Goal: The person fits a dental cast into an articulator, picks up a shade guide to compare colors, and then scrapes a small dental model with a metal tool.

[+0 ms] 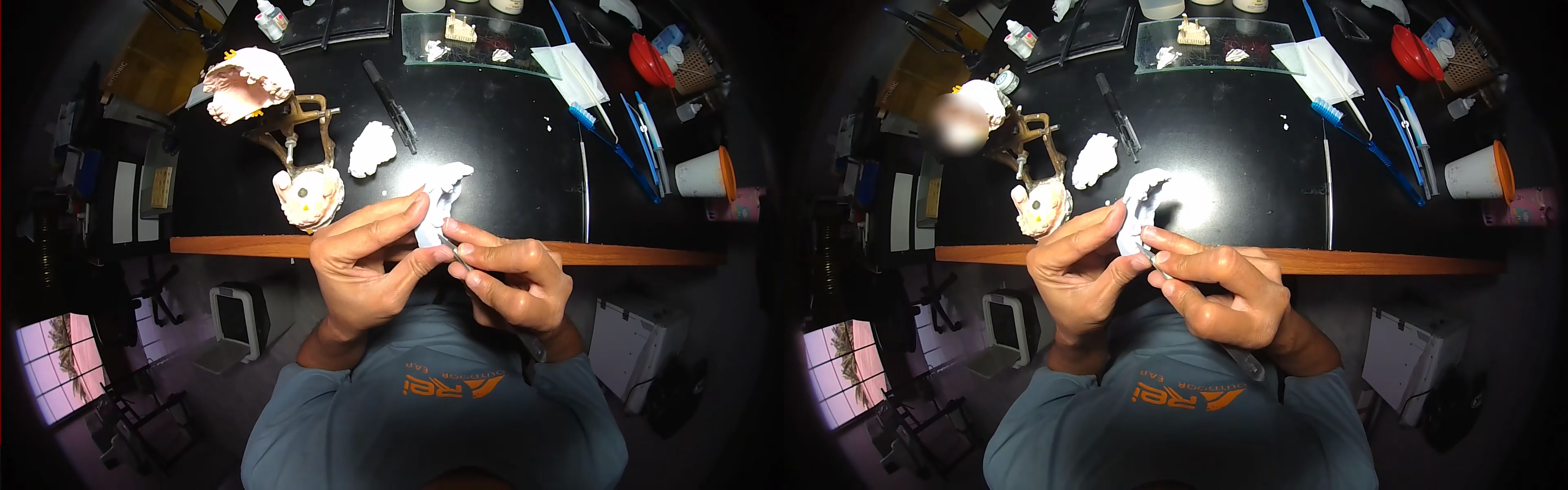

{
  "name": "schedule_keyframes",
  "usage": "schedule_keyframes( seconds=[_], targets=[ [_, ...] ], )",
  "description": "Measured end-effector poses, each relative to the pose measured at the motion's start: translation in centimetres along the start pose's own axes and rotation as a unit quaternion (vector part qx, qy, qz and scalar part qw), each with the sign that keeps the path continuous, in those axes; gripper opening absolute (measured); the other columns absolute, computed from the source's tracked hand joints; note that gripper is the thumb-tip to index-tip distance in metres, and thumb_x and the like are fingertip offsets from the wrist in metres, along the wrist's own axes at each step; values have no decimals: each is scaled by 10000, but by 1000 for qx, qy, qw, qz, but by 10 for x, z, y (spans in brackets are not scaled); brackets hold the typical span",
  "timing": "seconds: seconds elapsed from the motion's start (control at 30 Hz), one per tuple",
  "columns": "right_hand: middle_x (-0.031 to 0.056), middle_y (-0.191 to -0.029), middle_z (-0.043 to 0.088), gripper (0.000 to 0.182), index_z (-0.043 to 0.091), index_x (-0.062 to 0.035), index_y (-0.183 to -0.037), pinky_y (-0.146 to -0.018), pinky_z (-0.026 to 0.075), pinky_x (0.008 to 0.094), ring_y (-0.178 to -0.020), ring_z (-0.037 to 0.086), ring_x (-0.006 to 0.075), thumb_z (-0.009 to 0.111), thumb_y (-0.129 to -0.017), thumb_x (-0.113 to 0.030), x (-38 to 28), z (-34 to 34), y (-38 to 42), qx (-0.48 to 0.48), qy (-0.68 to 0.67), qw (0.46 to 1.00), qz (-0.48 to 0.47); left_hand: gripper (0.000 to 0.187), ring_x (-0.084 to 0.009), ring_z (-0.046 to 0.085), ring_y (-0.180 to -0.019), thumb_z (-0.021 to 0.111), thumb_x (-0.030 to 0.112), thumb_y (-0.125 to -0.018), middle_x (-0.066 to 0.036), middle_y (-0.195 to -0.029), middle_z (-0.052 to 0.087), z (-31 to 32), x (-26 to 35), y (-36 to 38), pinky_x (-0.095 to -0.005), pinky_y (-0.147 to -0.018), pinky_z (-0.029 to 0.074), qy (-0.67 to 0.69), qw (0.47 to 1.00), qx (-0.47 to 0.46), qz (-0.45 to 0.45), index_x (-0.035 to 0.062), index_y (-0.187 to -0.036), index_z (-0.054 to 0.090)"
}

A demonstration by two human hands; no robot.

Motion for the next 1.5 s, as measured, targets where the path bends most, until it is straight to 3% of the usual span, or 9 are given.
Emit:
schedule_keyframes(
  seconds=[0.07,0.2,0.4,0.47,0.57,0.67,0.9,1.3,1.5],
  targets=[
    [183,-992,681,218,664,28,-891,-865,690,444,-1010,768,423,820,-784,137,1,-1,-1,20,-12,1000,-6,469,-244,742,-1077,885,-98,-762,-252,-1204,729,0,0,0,-300,-876,653,10,1000,6,-1,-49,-1207,748],
    [170,-993,685,236,666,10,-940,-860,692,432,-1002,773,405,833,-801,104,0,-1,0,42,-29,999,-4,457,-224,748,-1036,926,-83,-711,-246,-1180,734,-2,-4,3,-283,-819,653,47,998,32,-3,-47,-1139,770],
    [145,-986,678,260,663,-23,-998,-860,692,414,-1014,771,400,831,-823,72,-1,-1,0,34,-25,999,1,428,-188,739,-970,981,-41,-635,-223,-1130,742,-3,0,3,-270,-770,632,-1,999,51,-12,-29,-1020,794],
    [130,-1011,662,295,656,-66,-1080,-877,688,394,-1047,762,397,818,-858,42,-2,-1,0,15,-15,1000,8,423,-197,739,-981,987,-27,-630,-219,-1118,745,-3,-1,3,-282,-793,627,-8,999,51,-5,-25,-1007,795],
    [128,-999,660,299,656,-59,-1080,-873,689,400,-1042,762,401,810,-856,64,-2,0,0,12,-8,1000,4,415,-217,742,-1005,993,-7,-626,-212,-1086,752,-4,0,3,-301,-823,620,-27,998,51,2,-21,-991,796],
    [152,-959,690,232,665,3,-924,-814,705,389,-997,778,395,829,-798,108,0,-1,1,34,-10,999,-5,396,-241,749,-1021,992,-2,-633,-205,-1050,760,-4,1,3,-316,-851,616,-50,997,52,14,-20,-977,798],
    [163,-961,684,226,670,7,-941,-814,704,381,-1001,779,385,817,-808,114,1,-1,3,36,7,999,0,349,-273,759,-1029,976,-25,-651,-207,-1028,765,-2,0,4,-334,-891,613,-68,996,55,8,-21,-950,795],
    [135,-947,684,272,638,-19,-928,-846,694,368,-994,788,337,835,-792,111,4,-5,-4,59,-46,996,52,354,-277,750,-1084,944,-63,-686,-251,-1140,751,1,-2,3,-359,-934,620,-31,998,57,12,-30,-1000,785],
    [133,-904,711,253,663,-17,-893,-802,689,332,-954,799,303,850,-778,109,10,-7,-4,61,-67,993,76,383,-252,739,-1106,862,-140,-745,-274,-1231,718,4,1,0,-312,-879,658,-22,1000,11,12,-43,-1102,762]
  ],
)
Point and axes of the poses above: each hand's wrist, its own y-axis away from the middle knuckle, its own z-axis out of the palm, x = y × z, the point moved 5 cm from there along -y, towards the middle knuckle
